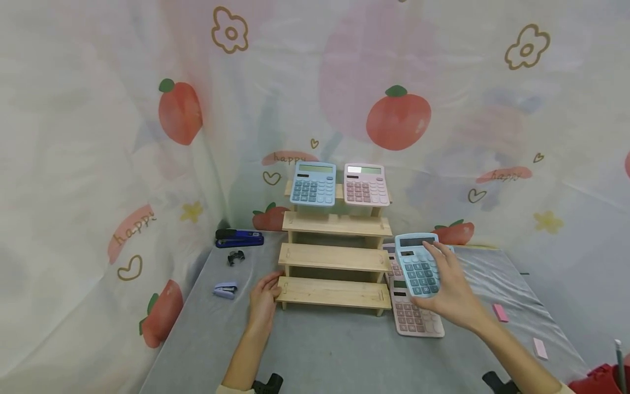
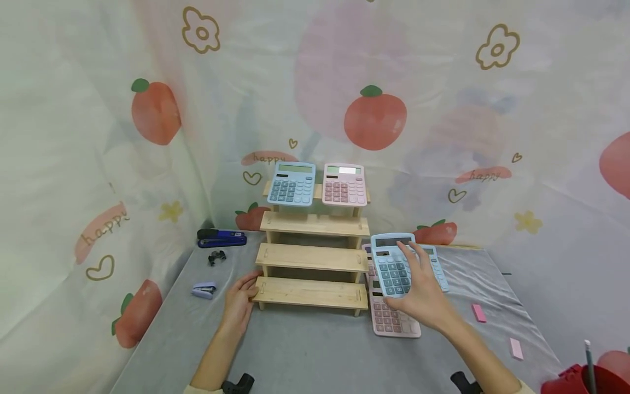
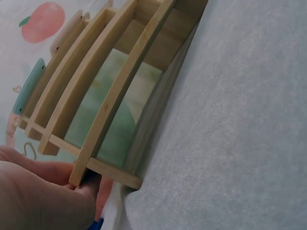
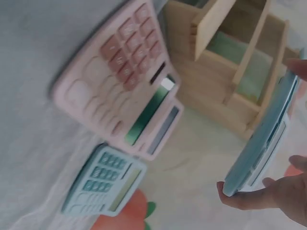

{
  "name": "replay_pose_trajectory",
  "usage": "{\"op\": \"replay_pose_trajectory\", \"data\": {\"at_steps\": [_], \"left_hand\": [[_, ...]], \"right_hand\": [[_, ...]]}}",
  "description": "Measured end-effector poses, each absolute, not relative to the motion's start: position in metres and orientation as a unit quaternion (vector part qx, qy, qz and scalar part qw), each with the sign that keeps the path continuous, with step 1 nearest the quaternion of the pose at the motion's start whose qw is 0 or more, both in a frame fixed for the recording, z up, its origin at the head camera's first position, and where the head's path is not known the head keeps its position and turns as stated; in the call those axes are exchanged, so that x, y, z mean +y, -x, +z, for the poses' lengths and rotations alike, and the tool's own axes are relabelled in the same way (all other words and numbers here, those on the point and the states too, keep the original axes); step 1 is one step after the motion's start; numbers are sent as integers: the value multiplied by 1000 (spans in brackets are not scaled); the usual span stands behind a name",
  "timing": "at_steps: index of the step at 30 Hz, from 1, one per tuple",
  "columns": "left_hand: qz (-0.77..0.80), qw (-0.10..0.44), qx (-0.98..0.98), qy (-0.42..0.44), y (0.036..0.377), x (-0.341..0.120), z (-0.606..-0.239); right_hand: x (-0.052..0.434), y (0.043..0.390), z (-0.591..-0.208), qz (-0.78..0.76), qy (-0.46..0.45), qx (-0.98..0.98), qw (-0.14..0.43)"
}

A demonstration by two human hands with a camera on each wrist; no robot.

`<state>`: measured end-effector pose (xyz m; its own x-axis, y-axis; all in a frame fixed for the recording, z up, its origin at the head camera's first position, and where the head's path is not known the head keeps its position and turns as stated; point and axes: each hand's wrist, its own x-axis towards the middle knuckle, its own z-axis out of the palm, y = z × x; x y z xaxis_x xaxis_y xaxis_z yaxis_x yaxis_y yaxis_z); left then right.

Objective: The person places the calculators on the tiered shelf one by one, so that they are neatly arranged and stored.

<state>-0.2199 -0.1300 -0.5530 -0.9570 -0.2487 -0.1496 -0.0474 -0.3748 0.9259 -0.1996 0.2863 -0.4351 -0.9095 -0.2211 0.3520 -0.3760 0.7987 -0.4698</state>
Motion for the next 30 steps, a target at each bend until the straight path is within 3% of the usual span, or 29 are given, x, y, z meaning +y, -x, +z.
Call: {"op": "replay_pose_trajectory", "data": {"at_steps": [30], "left_hand": [[-814,50,-561,-144,218,-129,-551]], "right_hand": [[168,243,-399,298,-225,-924,83]]}}
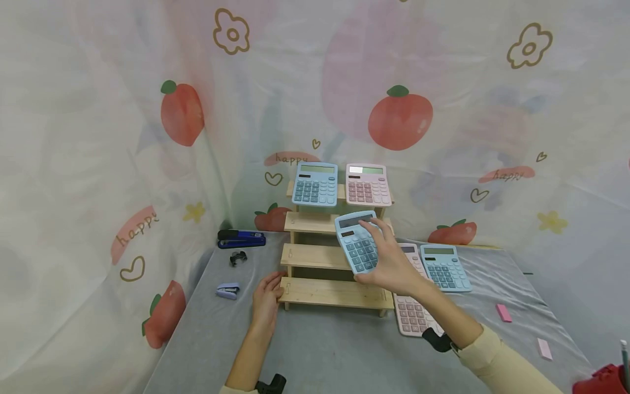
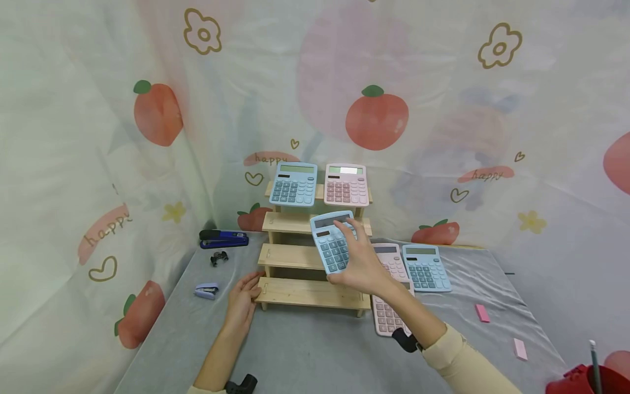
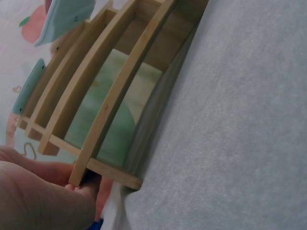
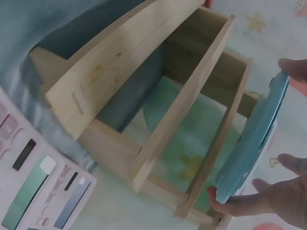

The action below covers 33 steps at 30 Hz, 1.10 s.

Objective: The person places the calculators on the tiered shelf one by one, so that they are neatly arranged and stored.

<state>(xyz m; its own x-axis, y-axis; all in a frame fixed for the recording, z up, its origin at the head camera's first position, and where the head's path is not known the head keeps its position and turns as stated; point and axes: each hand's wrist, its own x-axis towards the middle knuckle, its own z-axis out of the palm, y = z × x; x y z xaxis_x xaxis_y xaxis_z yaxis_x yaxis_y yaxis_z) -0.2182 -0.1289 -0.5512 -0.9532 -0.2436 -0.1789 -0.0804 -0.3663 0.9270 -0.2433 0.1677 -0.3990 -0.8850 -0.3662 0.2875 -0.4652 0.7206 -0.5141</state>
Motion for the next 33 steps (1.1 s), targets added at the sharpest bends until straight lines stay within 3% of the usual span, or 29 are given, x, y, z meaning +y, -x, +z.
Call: {"op": "replay_pose_trajectory", "data": {"at_steps": [17,33], "left_hand": [[-813,51,-562,-144,217,-127,-557],[-811,54,-564,-145,219,-128,-553]], "right_hand": [[107,266,-404,316,-198,-923,90],[50,290,-423,279,-149,-933,171]]}}
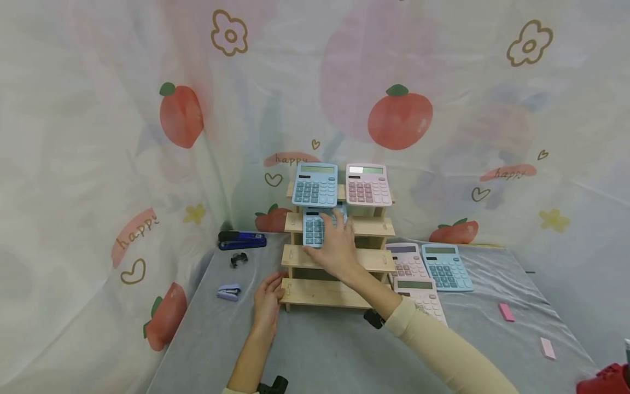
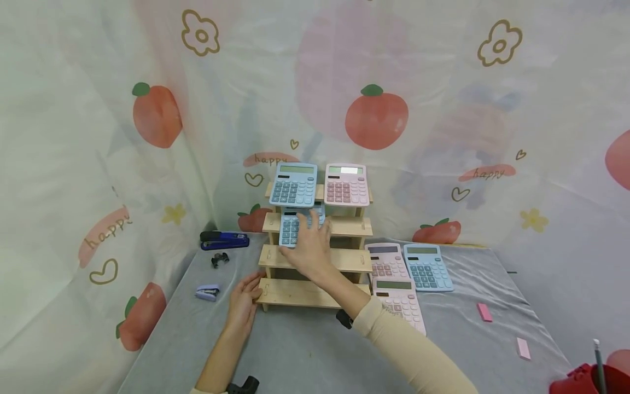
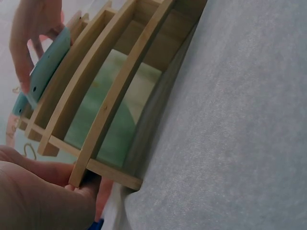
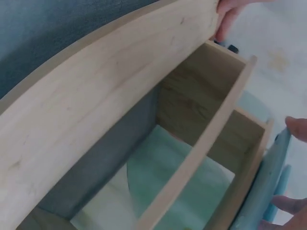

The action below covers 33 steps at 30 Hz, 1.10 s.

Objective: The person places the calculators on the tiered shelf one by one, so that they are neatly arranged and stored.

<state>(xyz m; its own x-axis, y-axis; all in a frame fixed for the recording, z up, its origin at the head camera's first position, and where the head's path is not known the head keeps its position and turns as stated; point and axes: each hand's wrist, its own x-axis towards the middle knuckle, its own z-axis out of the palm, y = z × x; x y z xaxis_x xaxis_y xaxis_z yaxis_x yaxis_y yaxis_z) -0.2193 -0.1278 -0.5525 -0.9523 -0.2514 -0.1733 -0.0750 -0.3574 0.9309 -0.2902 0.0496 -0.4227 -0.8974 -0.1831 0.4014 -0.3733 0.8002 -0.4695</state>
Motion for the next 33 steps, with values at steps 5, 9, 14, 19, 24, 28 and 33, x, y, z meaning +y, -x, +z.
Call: {"op": "replay_pose_trajectory", "data": {"at_steps": [5,9,14,19,24,28,33], "left_hand": [[-811,50,-564,-146,219,-126,-553],[-811,50,-565,-145,220,-124,-552],[-815,48,-560,-141,220,-121,-552],[-819,48,-555,-135,220,-119,-551],[-819,51,-555,-135,220,-118,-550],[-815,53,-560,-139,220,-121,-551],[-811,54,-564,-145,220,-127,-553]], "right_hand": [[38,295,-429,273,-155,-933,175],[38,297,-431,279,-162,-929,182],[54,292,-431,297,-169,-919,197],[80,276,-430,311,-188,-903,230],[113,255,-435,307,-185,-900,249],[139,238,-444,308,-169,-906,237],[171,220,-454,303,-149,-914,224]]}}
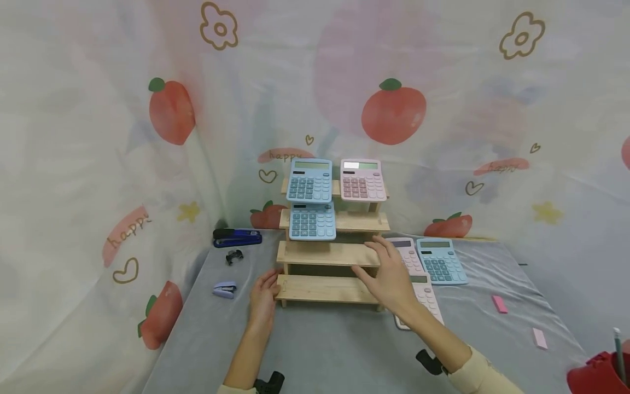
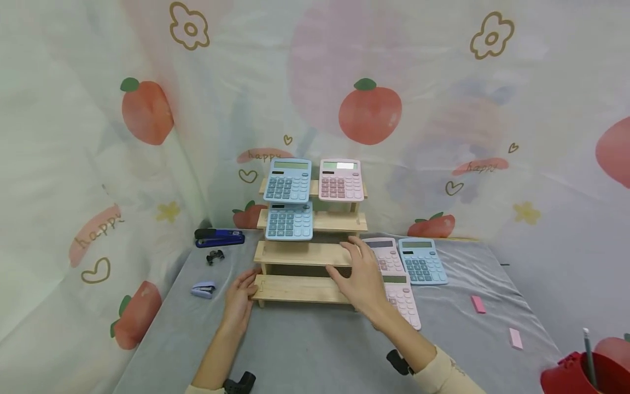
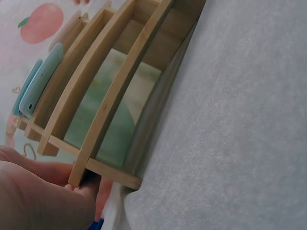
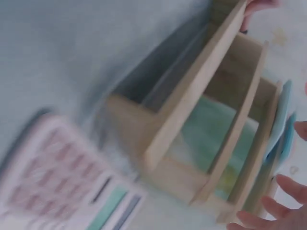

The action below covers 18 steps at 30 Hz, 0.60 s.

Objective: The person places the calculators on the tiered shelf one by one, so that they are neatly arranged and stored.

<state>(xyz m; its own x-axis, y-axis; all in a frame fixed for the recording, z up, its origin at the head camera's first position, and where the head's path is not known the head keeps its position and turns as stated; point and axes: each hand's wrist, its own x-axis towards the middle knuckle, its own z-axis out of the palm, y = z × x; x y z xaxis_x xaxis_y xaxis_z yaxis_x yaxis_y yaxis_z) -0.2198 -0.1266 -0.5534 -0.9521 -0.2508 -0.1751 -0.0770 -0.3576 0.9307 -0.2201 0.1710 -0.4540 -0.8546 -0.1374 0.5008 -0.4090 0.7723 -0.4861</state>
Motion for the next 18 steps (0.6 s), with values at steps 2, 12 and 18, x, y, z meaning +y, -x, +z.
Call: {"op": "replay_pose_trajectory", "data": {"at_steps": [2,12,18], "left_hand": [[-813,53,-562,-146,220,-128,-554],[-815,57,-558,-143,220,-127,-552],[-816,59,-557,-144,220,-127,-551]], "right_hand": [[185,214,-459,299,-145,-917,222],[244,185,-494,257,-87,-951,149],[266,179,-515,231,-85,-963,110]]}}
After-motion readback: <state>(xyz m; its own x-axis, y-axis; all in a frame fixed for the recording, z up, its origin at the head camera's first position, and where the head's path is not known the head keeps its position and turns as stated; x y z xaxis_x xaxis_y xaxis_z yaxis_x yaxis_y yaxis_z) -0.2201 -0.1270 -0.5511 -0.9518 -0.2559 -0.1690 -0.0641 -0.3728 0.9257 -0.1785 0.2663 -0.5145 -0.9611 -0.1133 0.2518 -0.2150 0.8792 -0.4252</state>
